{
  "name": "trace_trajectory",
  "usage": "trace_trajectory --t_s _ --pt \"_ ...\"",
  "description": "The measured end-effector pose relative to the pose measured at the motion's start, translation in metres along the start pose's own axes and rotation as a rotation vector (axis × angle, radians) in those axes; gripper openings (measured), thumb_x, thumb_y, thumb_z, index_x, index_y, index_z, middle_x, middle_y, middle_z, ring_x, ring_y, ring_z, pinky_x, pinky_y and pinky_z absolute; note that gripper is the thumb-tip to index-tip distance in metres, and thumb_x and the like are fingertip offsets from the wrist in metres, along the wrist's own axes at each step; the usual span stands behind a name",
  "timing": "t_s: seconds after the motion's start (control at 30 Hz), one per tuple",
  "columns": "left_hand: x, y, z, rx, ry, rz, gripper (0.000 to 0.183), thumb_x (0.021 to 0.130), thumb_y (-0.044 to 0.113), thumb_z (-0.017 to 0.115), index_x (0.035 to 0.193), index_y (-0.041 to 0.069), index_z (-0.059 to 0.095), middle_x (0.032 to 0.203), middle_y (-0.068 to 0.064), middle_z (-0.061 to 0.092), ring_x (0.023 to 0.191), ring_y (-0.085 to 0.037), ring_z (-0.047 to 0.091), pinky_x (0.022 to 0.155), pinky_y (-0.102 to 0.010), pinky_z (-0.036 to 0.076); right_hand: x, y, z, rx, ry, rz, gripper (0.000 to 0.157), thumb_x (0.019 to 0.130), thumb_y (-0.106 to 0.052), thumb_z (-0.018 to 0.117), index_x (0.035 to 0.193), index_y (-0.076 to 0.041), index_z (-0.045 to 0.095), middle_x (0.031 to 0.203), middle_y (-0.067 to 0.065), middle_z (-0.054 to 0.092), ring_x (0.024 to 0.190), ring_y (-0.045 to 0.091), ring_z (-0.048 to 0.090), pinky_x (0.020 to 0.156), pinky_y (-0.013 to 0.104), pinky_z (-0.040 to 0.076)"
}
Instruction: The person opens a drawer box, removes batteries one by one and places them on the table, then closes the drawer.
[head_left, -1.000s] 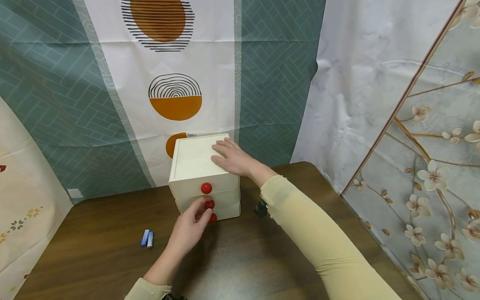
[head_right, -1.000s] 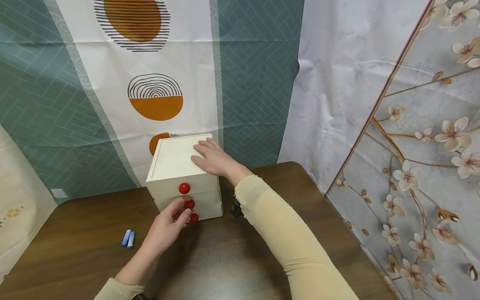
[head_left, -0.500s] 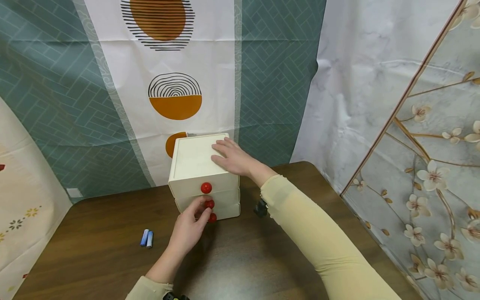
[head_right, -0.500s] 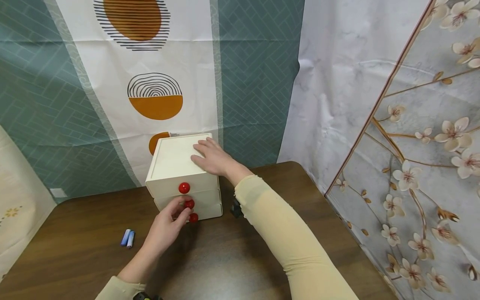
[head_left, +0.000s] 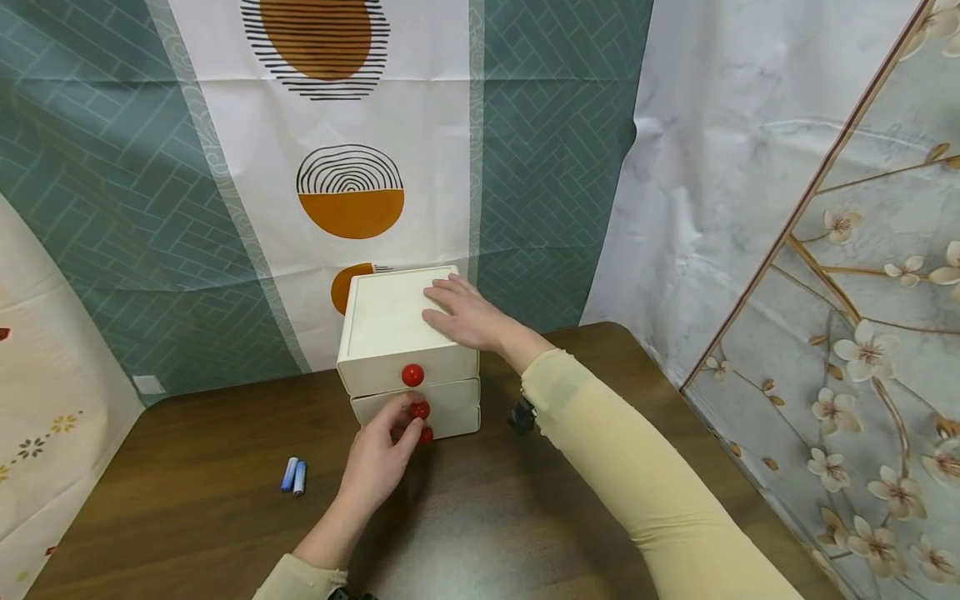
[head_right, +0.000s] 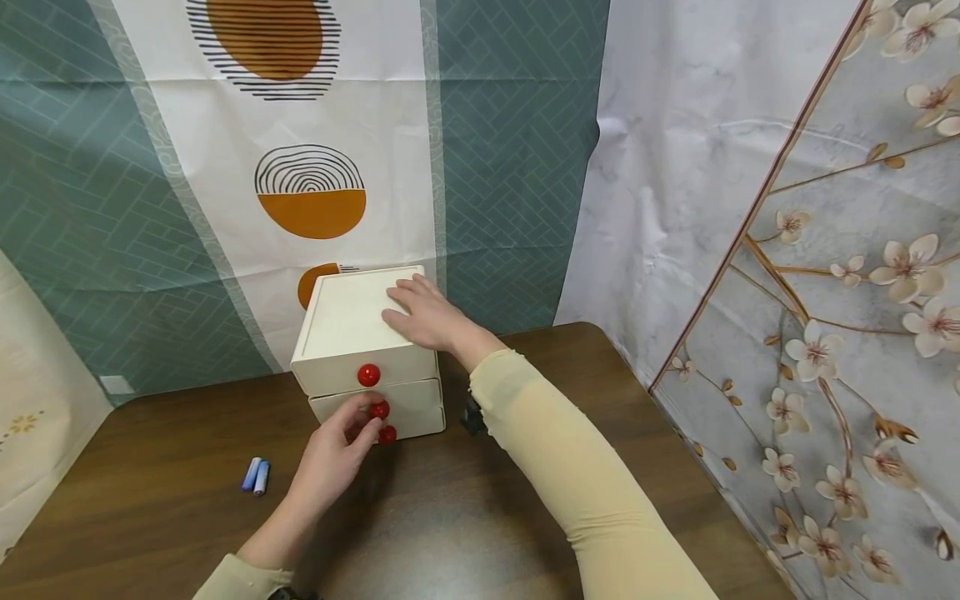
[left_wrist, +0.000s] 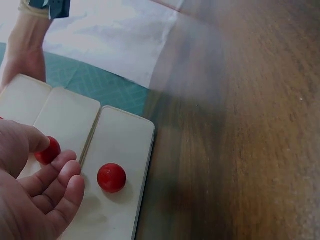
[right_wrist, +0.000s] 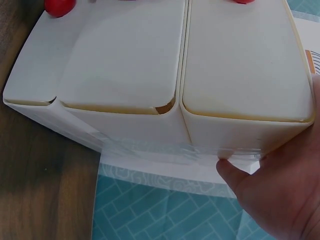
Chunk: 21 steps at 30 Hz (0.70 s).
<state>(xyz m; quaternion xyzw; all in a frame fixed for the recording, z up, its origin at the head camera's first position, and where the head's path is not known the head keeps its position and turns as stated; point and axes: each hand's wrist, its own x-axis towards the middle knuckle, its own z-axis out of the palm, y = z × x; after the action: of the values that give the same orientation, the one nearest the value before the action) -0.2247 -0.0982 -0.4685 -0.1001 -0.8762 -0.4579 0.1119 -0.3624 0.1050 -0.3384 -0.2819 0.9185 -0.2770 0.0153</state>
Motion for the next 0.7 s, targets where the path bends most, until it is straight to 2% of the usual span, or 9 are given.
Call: trace_trajectory --t_s 0.23,0.5,0.7 --pt "-0.009 0.005 -0.002 0.008 -0.012 -0.014 0.033 0.106 0.011 0.075 0.137 0.022 0.072 0.105 0.003 0.075 0.094 -0.016 0.068 0.087 -0.042 0.058 0.000 0.000 0.001 0.000 0.001 0.000 0.062 0.118 -0.044 0.044 0.171 -0.013 0.040 0.182 0.006 0.025 0.170 0.023 0.003 0.136 0.044 0.008" --pt "-0.017 0.007 -0.001 -0.002 -0.008 -0.015 0.035 0.104 0.009 0.077 0.135 0.025 0.072 0.099 0.005 0.074 0.088 -0.016 0.065 0.078 -0.036 0.055 0.001 0.001 0.001 0.001 0.000 -0.001 0.062 0.118 -0.044 0.044 0.171 -0.013 0.040 0.181 0.006 0.026 0.170 0.023 0.003 0.136 0.045 0.008" --pt "-0.024 0.009 -0.002 0.000 -0.016 -0.011 0.034 0.104 0.011 0.078 0.135 0.025 0.073 0.100 0.006 0.074 0.087 -0.015 0.065 0.078 -0.036 0.055 0.000 0.000 0.001 0.007 0.000 -0.003 0.062 0.118 -0.044 0.044 0.171 -0.013 0.040 0.182 0.007 0.025 0.170 0.024 0.002 0.136 0.044 0.007"
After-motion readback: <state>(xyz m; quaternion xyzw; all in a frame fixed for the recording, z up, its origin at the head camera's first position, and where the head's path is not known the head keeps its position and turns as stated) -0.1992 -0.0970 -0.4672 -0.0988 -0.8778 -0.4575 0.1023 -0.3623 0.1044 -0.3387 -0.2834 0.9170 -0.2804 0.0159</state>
